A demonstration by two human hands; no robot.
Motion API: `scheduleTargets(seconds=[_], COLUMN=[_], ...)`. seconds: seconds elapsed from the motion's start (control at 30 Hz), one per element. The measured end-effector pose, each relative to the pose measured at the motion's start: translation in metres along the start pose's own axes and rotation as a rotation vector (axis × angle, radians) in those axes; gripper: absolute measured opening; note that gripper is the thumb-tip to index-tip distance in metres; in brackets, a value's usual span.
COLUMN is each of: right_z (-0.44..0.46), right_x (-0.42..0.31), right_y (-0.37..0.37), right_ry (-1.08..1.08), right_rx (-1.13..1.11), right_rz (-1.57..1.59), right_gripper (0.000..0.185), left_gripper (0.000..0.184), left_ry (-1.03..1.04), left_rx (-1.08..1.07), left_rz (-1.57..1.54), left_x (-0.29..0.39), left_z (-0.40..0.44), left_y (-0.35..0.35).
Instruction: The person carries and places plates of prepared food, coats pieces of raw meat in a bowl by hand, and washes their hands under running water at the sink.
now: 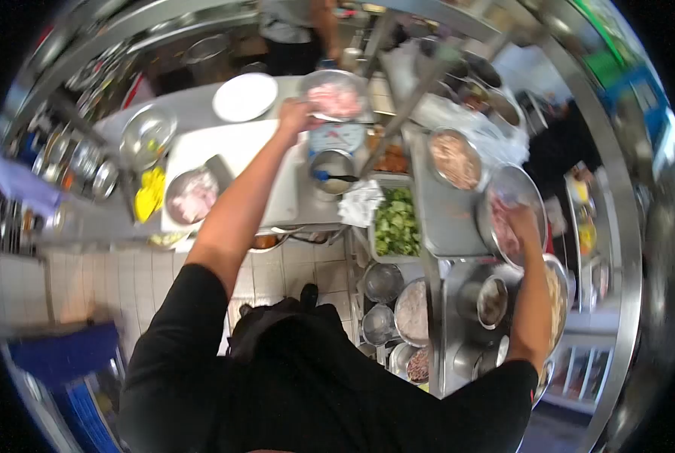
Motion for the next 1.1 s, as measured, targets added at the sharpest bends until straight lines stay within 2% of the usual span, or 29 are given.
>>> scheduleTargets(seconds=[0.03,0.1,0.13,0.17,0.23,0.27,0.33,0.37,0.4,0.43,0.47,0.5,0.53,0.57,0.63,0.7,0.73,0.83,0.87,0.97,1.0,1.1], right_z=[-0.01,0.014,0.034,0.05,0.074,0.078,0.077,0.076,0.076,0.072,0.065,0.055,0.047,0.036,0.011,-0.011,-0.019,-0.045,-0.051,-0.06,-0.06,-0.041], right_x=[-0.041,-0.042,-0.075,-0.109,-0.216,-0.265,-0.353,-0.392,-0.416,-0.44,-0.455,-0.469,-0.487,-0.499,-0.505,-0.508,-0.514,-0.532,-0.544,-0.546,-0.543,-0.574], right_y=[-0.022,-0.071,-0.088,-0.105,-0.109,-0.089,-0.044,-0.021,-0.005,0.01,0.027,0.04,0.044,0.047,0.087,0.133,0.137,0.13,0.119,0.123,0.126,0.095], right_ry=[-0.4,0.405,0.371,0.352,0.482,0.532,0.608,0.621,0.592,0.551,0.602,0.659,0.713,0.776,0.875,0.882,0.901,1.029,1.066,0.998,0.992,0.99], right_rx=[0.198,0.353,0.399,0.443,0.155,0.028,-0.207,-0.316,-0.277,-0.247,-0.23,-0.212,-0.22,-0.222,-0.214,-0.317,-0.257,-0.18,-0.117,-0.094,-0.166,-0.13], right_rz=[-0.094,0.197,0.378,0.555,0.877,1.135,1.532,1.671,1.706,1.748,1.733,1.717,1.712,1.699,1.751,1.789,1.804,1.706,1.738,1.731,1.658,1.63], right_gripper=[0.027,0.024,0.026,0.029,0.038,0.041,0.047,0.049,0.046,0.044,0.031,0.02,0.014,0.011,0.008,0.022,0.021,0.02,0.02,0.02,0.02,0.021], left_gripper=[0.02,0.014,0.015,0.018,0.013,0.012,0.016,0.02,0.026,0.031,0.034,0.034,0.034,0.041,0.056,0.068,0.068,0.058,0.043,0.025,0.024,0.025], left_ry=[0.093,0.253,0.255,0.131,0.172,0.125,0.126,0.207,0.225,0.315,0.262,0.575,0.153,0.062,-0.346,-0.35,-0.253,-0.281,-0.267,-0.134,-0.195,-0.073], left_rx=[0.139,0.439,0.355,0.277,0.202,0.169,0.121,0.159,0.187,0.17,0.113,0.116,-0.109,-0.082,0.089,0.572,0.614,0.528,0.586,0.69,0.637,0.555], left_rz=[0.046,0.175,0.228,0.081,-0.125,-0.208,-0.041,0.149,0.265,0.372,0.218,0.356,0.215,-0.011,0.008,0.015,0.011,-0.017,-0.042,0.253,0.164,0.308], left_x=[-0.008,-0.025,0.0,0.041,0.041,0.048,0.017,0.003,-0.008,0.013,0.004,0.008,0.004,-0.038,-0.064,-0.07,-0.076,-0.091,-0.095,-0.087,-0.09,-0.08], left_z=[0.017,0.043,0.006,-0.065,-0.114,-0.15,-0.179,-0.192,-0.214,-0.247,-0.265,-0.279,-0.299,-0.29,-0.294,-0.306,-0.293,-0.253,-0.247,-0.237,-0.239,-0.248], left_y=[-0.012,-0.034,-0.028,-0.025,-0.03,-0.034,-0.055,-0.069,-0.081,-0.094,-0.105,-0.117,-0.134,-0.157,-0.246,-0.331,-0.352,-0.375,-0.388,-0.415,-0.419,-0.444])
Point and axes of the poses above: each hand's wrist, its own z-axis towards the middle knuckle, its own y-axis out of the palm, x = y × z, the point moved 9 cm from there along z, towards the middle knuckle, and after that the axes turned 3 degrees about x, right-handed, at the moved point
